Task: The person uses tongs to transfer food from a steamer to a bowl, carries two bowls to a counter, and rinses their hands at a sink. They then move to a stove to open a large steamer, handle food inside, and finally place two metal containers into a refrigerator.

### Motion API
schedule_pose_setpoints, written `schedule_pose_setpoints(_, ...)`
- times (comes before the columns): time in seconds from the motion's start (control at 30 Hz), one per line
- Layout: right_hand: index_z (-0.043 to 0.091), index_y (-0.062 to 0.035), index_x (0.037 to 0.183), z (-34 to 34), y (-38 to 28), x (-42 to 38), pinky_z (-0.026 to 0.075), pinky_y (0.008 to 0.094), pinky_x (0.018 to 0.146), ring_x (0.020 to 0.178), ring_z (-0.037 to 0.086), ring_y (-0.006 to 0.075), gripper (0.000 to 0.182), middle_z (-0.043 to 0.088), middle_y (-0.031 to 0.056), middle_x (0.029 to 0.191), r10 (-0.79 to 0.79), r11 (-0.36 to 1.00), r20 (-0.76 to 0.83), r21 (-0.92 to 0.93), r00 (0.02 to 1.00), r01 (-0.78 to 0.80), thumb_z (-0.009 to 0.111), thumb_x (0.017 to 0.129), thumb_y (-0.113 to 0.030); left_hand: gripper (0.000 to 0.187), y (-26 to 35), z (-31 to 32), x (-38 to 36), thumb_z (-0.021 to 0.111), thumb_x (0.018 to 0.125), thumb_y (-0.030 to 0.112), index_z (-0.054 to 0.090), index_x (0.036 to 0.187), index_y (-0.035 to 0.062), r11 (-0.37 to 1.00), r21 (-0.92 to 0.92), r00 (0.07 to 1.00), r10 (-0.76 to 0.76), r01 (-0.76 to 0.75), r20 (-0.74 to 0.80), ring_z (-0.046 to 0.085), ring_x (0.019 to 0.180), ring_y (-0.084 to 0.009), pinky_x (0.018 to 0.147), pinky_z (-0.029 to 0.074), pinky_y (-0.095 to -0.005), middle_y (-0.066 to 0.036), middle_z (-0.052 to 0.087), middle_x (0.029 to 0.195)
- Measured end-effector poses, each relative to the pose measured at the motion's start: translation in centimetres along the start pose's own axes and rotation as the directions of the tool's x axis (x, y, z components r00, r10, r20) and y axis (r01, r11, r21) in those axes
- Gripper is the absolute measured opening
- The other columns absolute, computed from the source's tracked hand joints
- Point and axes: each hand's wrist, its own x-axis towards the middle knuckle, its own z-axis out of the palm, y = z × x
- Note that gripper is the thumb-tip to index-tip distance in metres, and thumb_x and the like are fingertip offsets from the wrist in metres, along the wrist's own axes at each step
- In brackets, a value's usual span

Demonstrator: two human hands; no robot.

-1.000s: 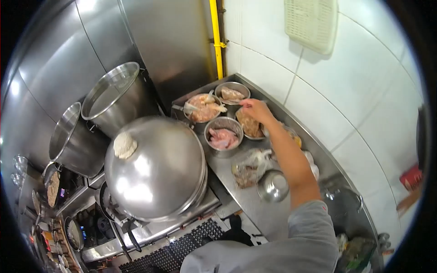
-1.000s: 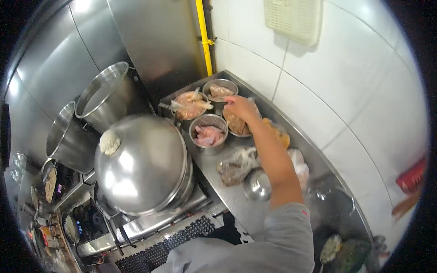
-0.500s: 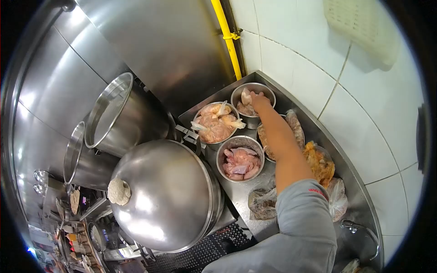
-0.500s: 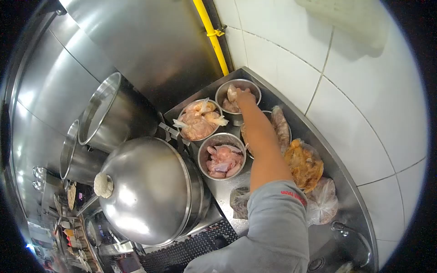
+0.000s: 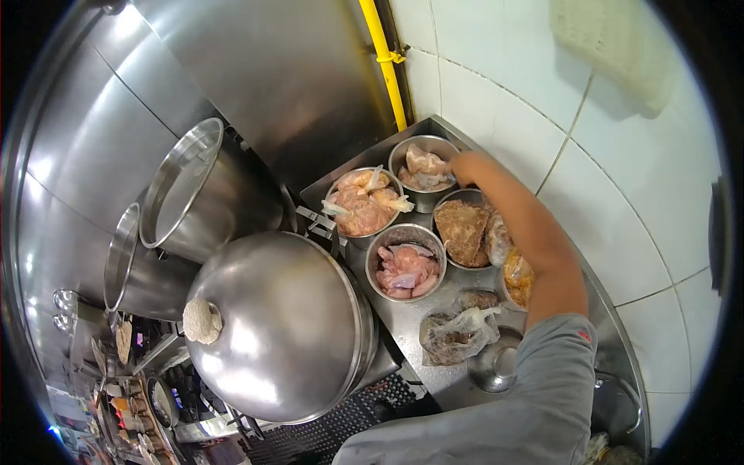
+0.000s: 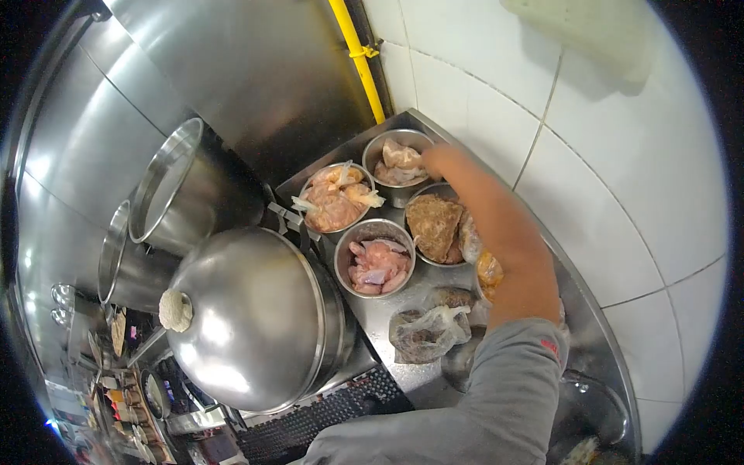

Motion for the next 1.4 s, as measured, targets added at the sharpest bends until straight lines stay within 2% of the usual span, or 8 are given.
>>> schedule_pose_setpoints(0.33,0.06,-0.0052,0.076,4.4,1.1,-1.9,0.044,0.0287,0.067,0.073,0.057,0.0148,0.036,0.062,0.0054,0.077,0.115,0.578,-0.351,0.785,0.929,0.225,0.083,0.054,-0.023,0.036,-3.6,1.0,-0.9,0.052,0.085,0.037,0.062,0.1,0.0057,0.99,0.018,0.99,0.14,-0.14,-0.024,0.061,0.085,-0.028,0.078,0.047,-0.0345,-0.013,0.064,0.091)
schedule_pose_setpoints(0.6,0.06,-0.0021,0.103,5.2,-2.6,-2.2,0.044,0.0329,0.084,0.093,0.058,0.0218,0.034,0.062,0.0085,0.1,0.224,0.552,-0.634,0.709,0.74,0.44,0.07,0.071,-0.011,0.041,5.1,0.0,-6.1,0.048,0.088,0.04,0.059,0.109,0.0065,0.911,0.004,0.911,0.413,-0.413,-0.017,0.055,0.105,-0.0281,0.09,0.042,-0.0342,-0.014,0.059,0.111)
schedule_pose_setpoints(0.67,0.06,-0.0027,0.101,4.2,-2.4,-2.4,0.044,0.0326,0.082,0.089,0.055,0.0208,0.033,0.06,0.0072,0.094,0.205,0.615,-0.551,0.715,0.809,0.332,0.07,0.071,-0.012,0.045,7.4,1.1,-6.8,0.049,0.088,0.042,0.056,0.114,0.0051,0.841,-0.08,0.843,0.538,-0.535,0.019,0.054,0.106,-0.0243,0.092,0.04,-0.0326,-0.013,0.059,0.113)
schedule_pose_setpoints(0.93,0.051,-0.0038,0.083,-4.3,0.1,-5.4,0.037,0.0239,0.073,0.076,0.043,0.012,0.027,0.046,0.0001,0.08,0.33,0.62,-0.801,0.583,0.5,0.525,0.061,0.084,-0.029,0.041,17.4,-0.8,-13.7,0.05,0.091,0.034,0.051,0.12,0.0045,0.648,-0.289,0.613,0.761,-0.704,0.213,0.05,0.108,-0.019,0.092,0.039,-0.0295,-0.01,0.053,0.12)
schedule_pose_setpoints(1.0,0.05,-0.0056,0.083,-5.7,2.7,-5.7,0.037,0.0234,0.07,0.075,0.042,0.0108,0.023,0.044,0.0,0.081,0.428,0.467,-0.731,0.683,0.532,0.562,0.061,0.085,-0.026,0.041,19.3,-0.4,-14.1,0.05,0.091,0.033,0.051,0.12,0.0043,0.548,-0.349,0.505,0.836,-0.76,0.212,0.05,0.108,-0.0184,0.092,0.039,-0.0298,-0.01,0.052,0.12)
schedule_pose_setpoints(1.03,0.057,-0.0076,0.092,-6.4,5.5,-6.3,0.04,0.0227,0.07,0.079,0.048,0.0101,0.019,0.051,0.0011,0.087,0.301,0.352,-0.662,0.746,0.687,0.565,0.06,0.086,-0.026,0.04,19.9,-0.4,-14.3,0.051,0.091,0.032,0.051,0.12,0.0041,0.52,-0.367,0.488,0.853,-0.771,0.185,0.05,0.108,-0.0183,0.091,0.039,-0.0297,-0.01,0.052,0.119)
schedule_pose_setpoints(1.1,0.049,-0.0018,0.121,-7.6,5.7,-9.6,0.046,0.0335,0.089,0.107,0.055,0.0215,0.04,0.054,0.014,0.119,0.342,0.097,-0.654,0.738,0.674,0.667,0.055,0.088,-0.023,0.039,22.5,-0.2,-14.7,0.052,0.091,0.03,0.051,0.12,0.0036,0.47,-0.421,0.384,0.881,-0.776,0.277,0.05,0.107,-0.0182,0.091,0.04,-0.0297,-0.01,0.052,0.119)
schedule_pose_setpoints(1.4,0.054,-0.0105,0.083,-8.7,-4.2,-39.5,0.05,0.0281,0.068,0.083,0.056,0.0092,0.018,0.053,-0.0023,0.081,0.478,0.247,-0.608,0.785,0.633,0.568,0.068,0.072,-0.013,0.033,25.2,-0.1,-16.5,0.053,0.089,0.013,0.052,0.12,0.0027,0.494,-0.561,0.177,0.833,-0.665,0.523,0.051,0.11,-0.0188,0.091,0.041,-0.0294,-0.01,0.047,0.128)
